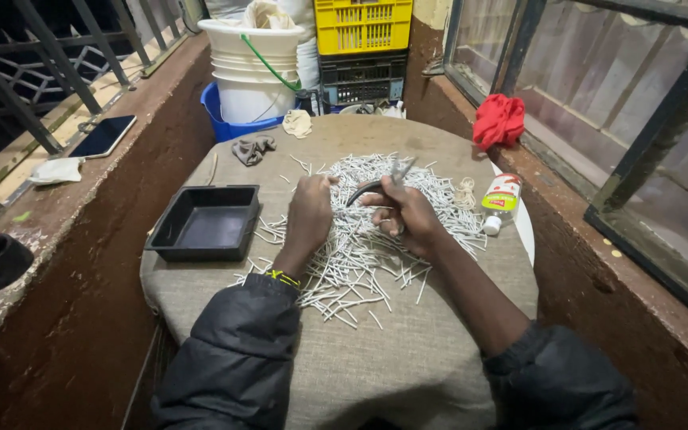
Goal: The person is manually cutting thin white wires into shorter lengths using a pair of scissors.
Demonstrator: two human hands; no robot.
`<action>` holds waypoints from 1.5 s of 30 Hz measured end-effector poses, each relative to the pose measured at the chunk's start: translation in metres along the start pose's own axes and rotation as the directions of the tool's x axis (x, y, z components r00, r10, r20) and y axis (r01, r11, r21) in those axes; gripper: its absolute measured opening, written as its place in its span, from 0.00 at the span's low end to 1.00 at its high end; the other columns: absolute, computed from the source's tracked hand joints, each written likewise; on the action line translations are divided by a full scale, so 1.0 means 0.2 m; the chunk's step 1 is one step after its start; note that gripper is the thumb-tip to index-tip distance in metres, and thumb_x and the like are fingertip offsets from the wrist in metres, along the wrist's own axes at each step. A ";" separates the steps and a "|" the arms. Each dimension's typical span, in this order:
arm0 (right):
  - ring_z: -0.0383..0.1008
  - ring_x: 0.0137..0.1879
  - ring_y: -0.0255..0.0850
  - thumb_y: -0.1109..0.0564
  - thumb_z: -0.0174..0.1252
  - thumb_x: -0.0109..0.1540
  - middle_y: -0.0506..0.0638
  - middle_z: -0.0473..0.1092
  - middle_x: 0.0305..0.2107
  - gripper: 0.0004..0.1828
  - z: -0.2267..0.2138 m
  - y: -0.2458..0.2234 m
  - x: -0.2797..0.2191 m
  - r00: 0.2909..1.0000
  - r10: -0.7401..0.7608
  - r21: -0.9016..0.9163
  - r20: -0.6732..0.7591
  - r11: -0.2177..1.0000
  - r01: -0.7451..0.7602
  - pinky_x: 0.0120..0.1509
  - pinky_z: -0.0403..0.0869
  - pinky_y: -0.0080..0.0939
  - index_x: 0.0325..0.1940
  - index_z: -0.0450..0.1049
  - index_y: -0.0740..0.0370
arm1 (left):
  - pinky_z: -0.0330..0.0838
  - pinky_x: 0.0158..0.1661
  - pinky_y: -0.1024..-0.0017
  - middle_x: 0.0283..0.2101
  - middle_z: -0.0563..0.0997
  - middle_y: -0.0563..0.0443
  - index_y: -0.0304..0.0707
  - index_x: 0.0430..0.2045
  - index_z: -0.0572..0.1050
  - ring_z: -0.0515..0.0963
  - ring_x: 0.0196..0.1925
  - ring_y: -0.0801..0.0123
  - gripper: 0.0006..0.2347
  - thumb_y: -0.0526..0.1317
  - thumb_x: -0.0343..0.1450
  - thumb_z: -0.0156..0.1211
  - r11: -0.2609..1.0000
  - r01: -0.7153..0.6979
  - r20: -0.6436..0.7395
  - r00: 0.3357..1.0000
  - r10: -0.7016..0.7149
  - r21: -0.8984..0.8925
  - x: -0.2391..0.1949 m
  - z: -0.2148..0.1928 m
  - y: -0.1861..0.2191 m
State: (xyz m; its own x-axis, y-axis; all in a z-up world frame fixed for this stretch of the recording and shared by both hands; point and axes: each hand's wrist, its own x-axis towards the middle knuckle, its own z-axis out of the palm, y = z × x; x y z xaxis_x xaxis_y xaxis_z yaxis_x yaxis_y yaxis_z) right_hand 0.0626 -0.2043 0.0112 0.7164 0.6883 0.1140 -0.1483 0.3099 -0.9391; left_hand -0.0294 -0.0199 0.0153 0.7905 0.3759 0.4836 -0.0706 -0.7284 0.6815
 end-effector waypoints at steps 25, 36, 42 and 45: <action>0.69 0.17 0.37 0.42 0.53 0.72 0.55 0.71 0.22 0.24 0.14 -0.11 -0.14 0.962 -0.197 -0.234 -0.189 0.960 0.150 0.13 0.62 0.28 0.36 0.75 0.66 | 0.77 0.53 0.54 0.48 0.82 0.28 0.31 0.55 0.75 0.82 0.50 0.38 0.30 0.17 0.56 0.64 0.957 -0.254 0.251 0.944 0.214 0.137 0.02 -0.28 -0.37; 0.69 0.18 0.38 0.45 0.51 0.72 0.57 0.71 0.21 0.23 0.11 -0.07 -0.12 0.978 -0.185 -0.321 -0.092 0.936 0.146 0.15 0.62 0.31 0.43 0.78 0.70 | 0.79 0.45 0.59 0.36 0.82 0.42 0.42 0.41 0.83 0.84 0.42 0.51 0.08 0.36 0.70 0.61 0.896 -0.076 0.147 0.989 0.012 0.438 0.04 -0.15 -0.41; 0.68 0.18 0.37 0.46 0.52 0.71 0.57 0.71 0.20 0.22 0.10 -0.06 -0.13 0.978 -0.188 -0.313 -0.095 0.938 0.150 0.14 0.62 0.30 0.46 0.78 0.69 | 0.78 0.43 0.67 0.33 0.85 0.48 0.46 0.37 0.84 0.85 0.37 0.56 0.05 0.41 0.71 0.67 0.987 -0.147 -0.203 0.967 0.157 0.062 0.08 -0.18 -0.38; 0.68 0.18 0.37 0.47 0.52 0.72 0.57 0.71 0.21 0.21 0.10 -0.06 -0.13 0.980 -0.176 -0.314 -0.089 0.939 0.141 0.15 0.62 0.31 0.46 0.78 0.70 | 0.82 0.33 0.65 0.36 0.86 0.40 0.40 0.41 0.83 0.87 0.38 0.53 0.07 0.36 0.71 0.67 0.988 -0.037 -0.205 0.979 0.006 -0.147 0.04 -0.24 -0.25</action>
State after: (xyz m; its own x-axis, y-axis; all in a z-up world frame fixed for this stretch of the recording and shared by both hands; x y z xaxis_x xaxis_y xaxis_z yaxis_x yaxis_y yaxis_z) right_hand 0.0321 -0.2117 0.0270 0.7892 0.5615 0.2486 0.1754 0.1818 -0.9676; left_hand -0.0496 0.0474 0.0108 0.6488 0.4804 0.5901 -0.1884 -0.6500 0.7362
